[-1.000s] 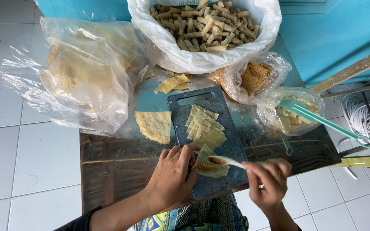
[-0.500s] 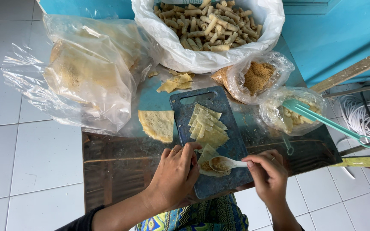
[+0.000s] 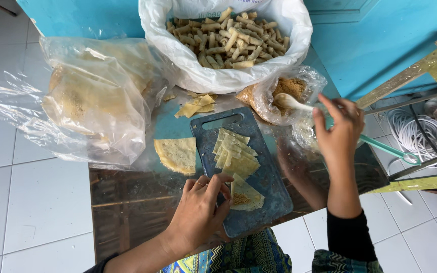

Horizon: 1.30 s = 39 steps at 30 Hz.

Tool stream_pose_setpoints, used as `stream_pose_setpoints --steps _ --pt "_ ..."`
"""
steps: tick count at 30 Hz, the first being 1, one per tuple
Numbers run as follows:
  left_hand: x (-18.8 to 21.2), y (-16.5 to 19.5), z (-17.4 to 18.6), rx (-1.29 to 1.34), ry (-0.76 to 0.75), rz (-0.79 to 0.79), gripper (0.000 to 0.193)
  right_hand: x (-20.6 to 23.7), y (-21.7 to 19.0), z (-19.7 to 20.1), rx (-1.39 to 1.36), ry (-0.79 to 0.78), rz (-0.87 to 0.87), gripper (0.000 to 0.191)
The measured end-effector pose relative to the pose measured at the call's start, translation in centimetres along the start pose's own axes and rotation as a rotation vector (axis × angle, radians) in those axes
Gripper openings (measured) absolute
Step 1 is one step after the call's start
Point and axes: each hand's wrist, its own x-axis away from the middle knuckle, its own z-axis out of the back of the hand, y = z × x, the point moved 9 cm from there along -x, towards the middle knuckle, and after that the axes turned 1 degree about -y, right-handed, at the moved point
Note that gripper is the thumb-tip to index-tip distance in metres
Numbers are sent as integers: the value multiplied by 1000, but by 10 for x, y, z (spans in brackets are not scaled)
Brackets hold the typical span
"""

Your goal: The person folds thin wafer sheets into triangular pieces on a cutting board, presses them with a plastic scraper, spoons brown filling powder onto the sheets, and rolls or folds them up, adding the finished rolled pieces to a bag of completed wafer rolls.

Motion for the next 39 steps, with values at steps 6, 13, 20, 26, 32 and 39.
stream_pose_setpoints --steps 6,13,20,26,32,39 --pt "-1 -6 -3 -48 -11 -20 29 94 -61 -11 -582 -550 -375 19" --pt "-3 -3 -7 -168 12 -76 24 117 -113 7 -525 -642 -158 23" --pt "3 2 -8 -203 -37 -127 17 128 -121 5 -838 -565 -356 19" --pt "5 6 -11 -245 -89 -201 51 120 -139 13 -719 -455 -163 25" --pt "6 7 -11 -261 -97 -228 59 120 -147 16 -621 -476 -84 25" --pt "3 -3 -19 -201 -114 -149 47 123 -153 10 -604 -555 8 31"
